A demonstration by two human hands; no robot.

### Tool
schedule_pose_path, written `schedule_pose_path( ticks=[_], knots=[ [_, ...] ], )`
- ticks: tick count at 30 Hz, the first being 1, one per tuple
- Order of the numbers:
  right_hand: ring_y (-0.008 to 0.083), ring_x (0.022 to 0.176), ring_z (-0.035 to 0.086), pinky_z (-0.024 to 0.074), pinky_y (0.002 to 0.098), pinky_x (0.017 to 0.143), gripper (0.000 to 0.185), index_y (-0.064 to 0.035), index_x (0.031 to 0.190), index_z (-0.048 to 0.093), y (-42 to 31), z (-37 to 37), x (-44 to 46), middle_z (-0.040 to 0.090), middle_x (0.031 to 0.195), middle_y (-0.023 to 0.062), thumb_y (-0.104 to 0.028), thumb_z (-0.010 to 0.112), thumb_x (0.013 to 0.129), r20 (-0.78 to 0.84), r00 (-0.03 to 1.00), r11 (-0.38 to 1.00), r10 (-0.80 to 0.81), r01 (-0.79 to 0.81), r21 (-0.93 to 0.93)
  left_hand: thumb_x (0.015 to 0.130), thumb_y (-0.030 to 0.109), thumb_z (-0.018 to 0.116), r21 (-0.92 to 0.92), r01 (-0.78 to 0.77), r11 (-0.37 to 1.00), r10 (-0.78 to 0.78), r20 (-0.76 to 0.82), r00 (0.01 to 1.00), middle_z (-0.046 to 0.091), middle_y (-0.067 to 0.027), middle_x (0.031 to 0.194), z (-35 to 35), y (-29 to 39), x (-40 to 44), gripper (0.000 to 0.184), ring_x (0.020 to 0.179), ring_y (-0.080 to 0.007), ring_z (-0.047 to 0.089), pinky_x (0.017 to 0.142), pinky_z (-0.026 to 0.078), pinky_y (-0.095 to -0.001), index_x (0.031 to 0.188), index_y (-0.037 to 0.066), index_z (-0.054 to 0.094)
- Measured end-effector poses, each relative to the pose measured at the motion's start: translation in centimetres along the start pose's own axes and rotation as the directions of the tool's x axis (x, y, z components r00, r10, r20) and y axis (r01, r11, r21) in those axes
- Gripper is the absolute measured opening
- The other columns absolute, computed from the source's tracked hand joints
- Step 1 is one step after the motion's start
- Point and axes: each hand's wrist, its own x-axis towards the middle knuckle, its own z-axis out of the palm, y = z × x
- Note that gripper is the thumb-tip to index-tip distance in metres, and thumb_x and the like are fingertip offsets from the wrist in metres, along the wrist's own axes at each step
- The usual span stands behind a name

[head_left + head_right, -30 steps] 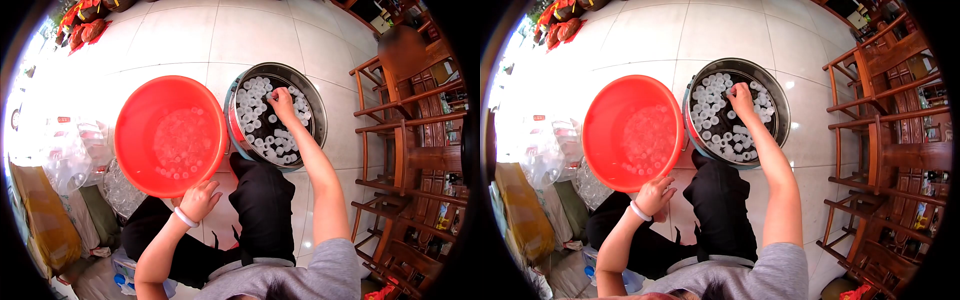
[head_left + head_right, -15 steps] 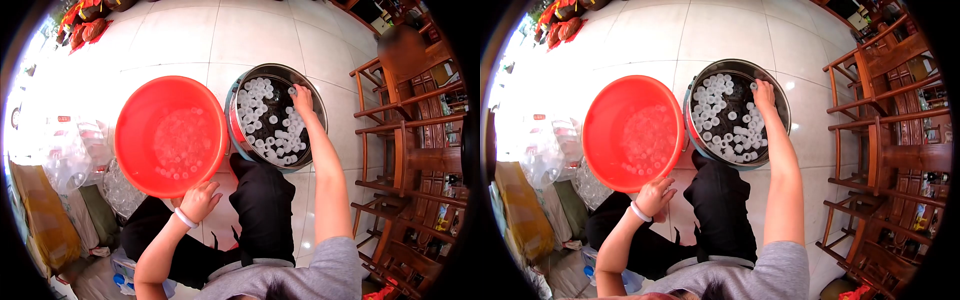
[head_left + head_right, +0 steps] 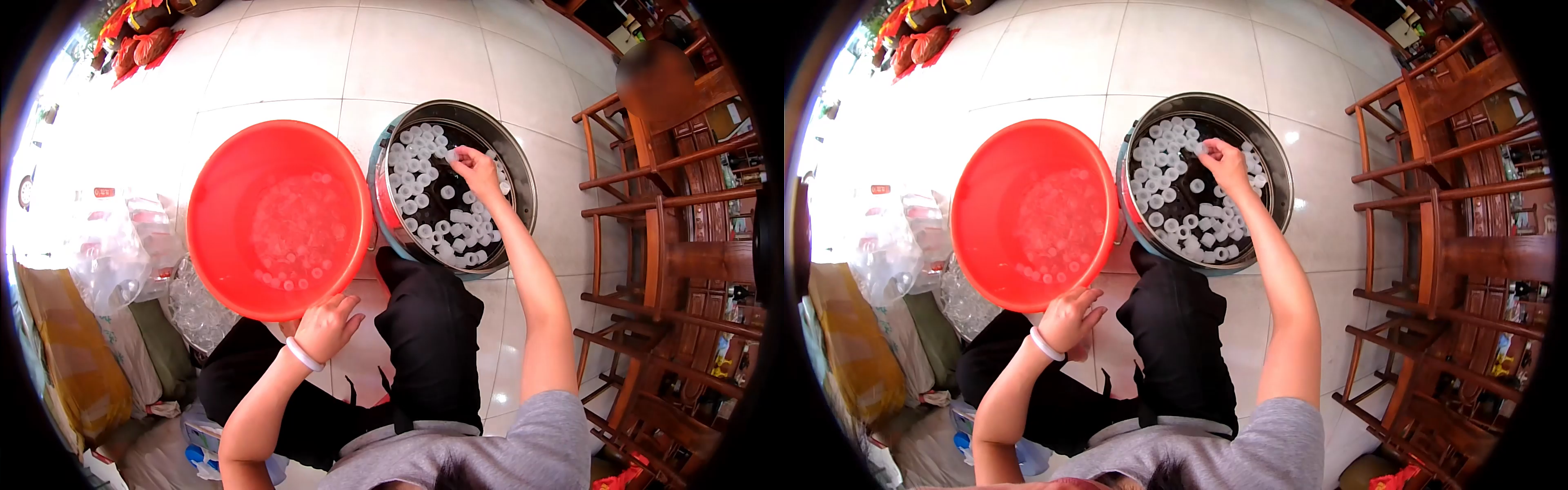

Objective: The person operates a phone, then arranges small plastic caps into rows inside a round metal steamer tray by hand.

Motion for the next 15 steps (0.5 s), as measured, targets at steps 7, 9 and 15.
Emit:
schedule_pose_path(
  ticks=[7,9,15],
  knots=[
    [0.0159,0.071,0.063,0.0489,0.0255,0.059,0.025,0.0038,0.089,0.049,-1.7,-0.1,-0.6,0.061,0.083,0.0113,-0.007,0.065,0.073,0.068,0.977,0.828,0.201,-0.206,0.521,0.077,0.013,0.061,0.006,0.012,1.000,-0.012,0.006,1.000,0.058,-0.0166,0.079,0.0,0.0,0.0,0.023,0.074,-0.0343,0.057,0.068,0.046,-0.0391,0.095,0.000,0.057],
    [0.0178,0.071,0.063,0.0491,0.0263,0.057,0.024,0.0033,0.084,0.047,-1.8,-0.2,-0.4,0.061,0.083,0.0118,-0.006,0.066,0.072,0.001,0.984,0.883,0.177,-0.159,0.443,0.077,0.014,0.061,0.020,-0.001,1.000,0.001,-0.004,1.000,0.057,-0.0152,0.077,0.1,0.0,0.0,0.022,0.073,-0.0327,0.057,0.067,0.046,-0.0385,0.093,0.000,0.056],
    [0.0141,0.063,0.060,0.0480,0.0269,0.056,0.027,0.0014,0.080,0.049,0.7,-0.1,-0.3,0.061,0.072,0.0087,-0.010,0.070,0.068,-0.085,0.994,0.996,0.071,-0.066,0.060,0.077,0.013,0.061,0.008,-0.005,1.000,0.005,-0.006,1.000,0.057,-0.0155,0.077,0.1,0.0,0.0,0.022,0.073,-0.0330,0.057,0.067,0.046,-0.0387,0.094,0.000,0.056]
  ],
)
